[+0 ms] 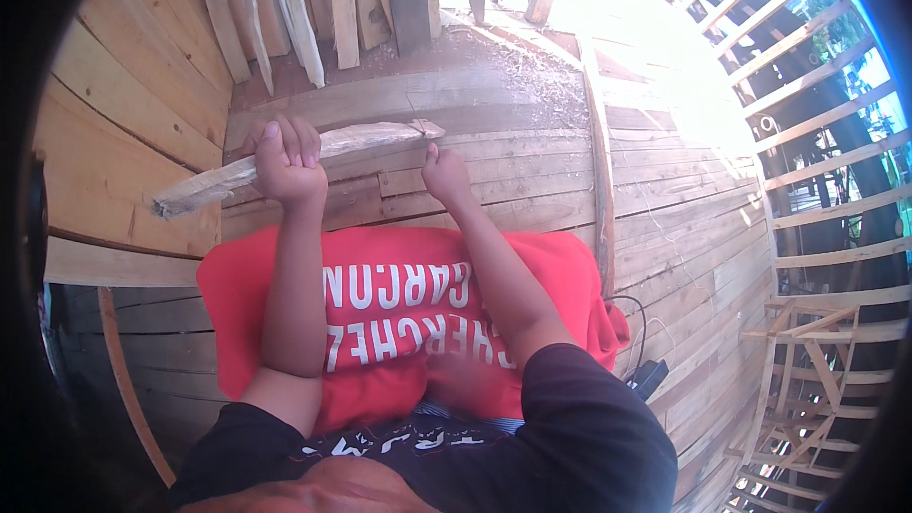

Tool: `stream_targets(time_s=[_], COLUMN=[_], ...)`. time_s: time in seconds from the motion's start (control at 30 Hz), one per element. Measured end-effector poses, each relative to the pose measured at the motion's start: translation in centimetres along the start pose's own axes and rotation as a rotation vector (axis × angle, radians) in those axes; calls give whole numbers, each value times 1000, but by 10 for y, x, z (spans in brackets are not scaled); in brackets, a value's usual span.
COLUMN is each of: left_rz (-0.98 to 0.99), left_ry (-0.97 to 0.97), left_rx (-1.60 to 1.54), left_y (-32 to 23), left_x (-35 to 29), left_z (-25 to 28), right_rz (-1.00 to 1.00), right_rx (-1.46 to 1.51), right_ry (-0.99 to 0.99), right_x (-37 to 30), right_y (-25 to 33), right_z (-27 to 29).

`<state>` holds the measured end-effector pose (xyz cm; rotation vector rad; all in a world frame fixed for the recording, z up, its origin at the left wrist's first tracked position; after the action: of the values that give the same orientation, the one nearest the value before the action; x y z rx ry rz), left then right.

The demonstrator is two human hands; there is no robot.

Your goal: The person uses a knife to carve a long, thin piece of wood, repeatedly shaving off thin strips of material. The person holds the wood with one hand and the knife with the other, working on a wooden deck surface.

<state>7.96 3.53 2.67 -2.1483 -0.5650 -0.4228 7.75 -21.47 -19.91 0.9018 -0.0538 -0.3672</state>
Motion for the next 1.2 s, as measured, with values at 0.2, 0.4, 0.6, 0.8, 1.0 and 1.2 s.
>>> stream_targets(time_s=[0.2,0.4,0.6,0.8,1.0,1.2], left_rz=[-25,7,8,5,23,7], left_ry=[-42,-93,-85,-95,-46,-99], left_rx=[69,9,-4,7,-9,11], left_y=[-2,2,0,1,2,2], left_x=[-4,3,4,8,5,9], left_z=[10,15,17,27,10,32], right_rz=[241,64,154,159,56,286], right_rx=[82,-8,61,-54,-70,85], right_ry=[37,12,21,67,-57,99], right_x=[-37,3,-17,-16,3,-25], right_y=[100,27,58,82,20,95], right_z=[7,0,-2,3,3,-4])
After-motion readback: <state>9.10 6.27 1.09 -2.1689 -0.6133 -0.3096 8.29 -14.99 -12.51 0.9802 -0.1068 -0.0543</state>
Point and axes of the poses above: each hand's wrist, its own x-axis towards the middle knuckle, its own z-axis out of the back of the hand, y = z × x, the point moved 8 cm from there along x, towards the middle knuckle, and after that the axes turned 6 degrees about x, right-handed, at the moved point
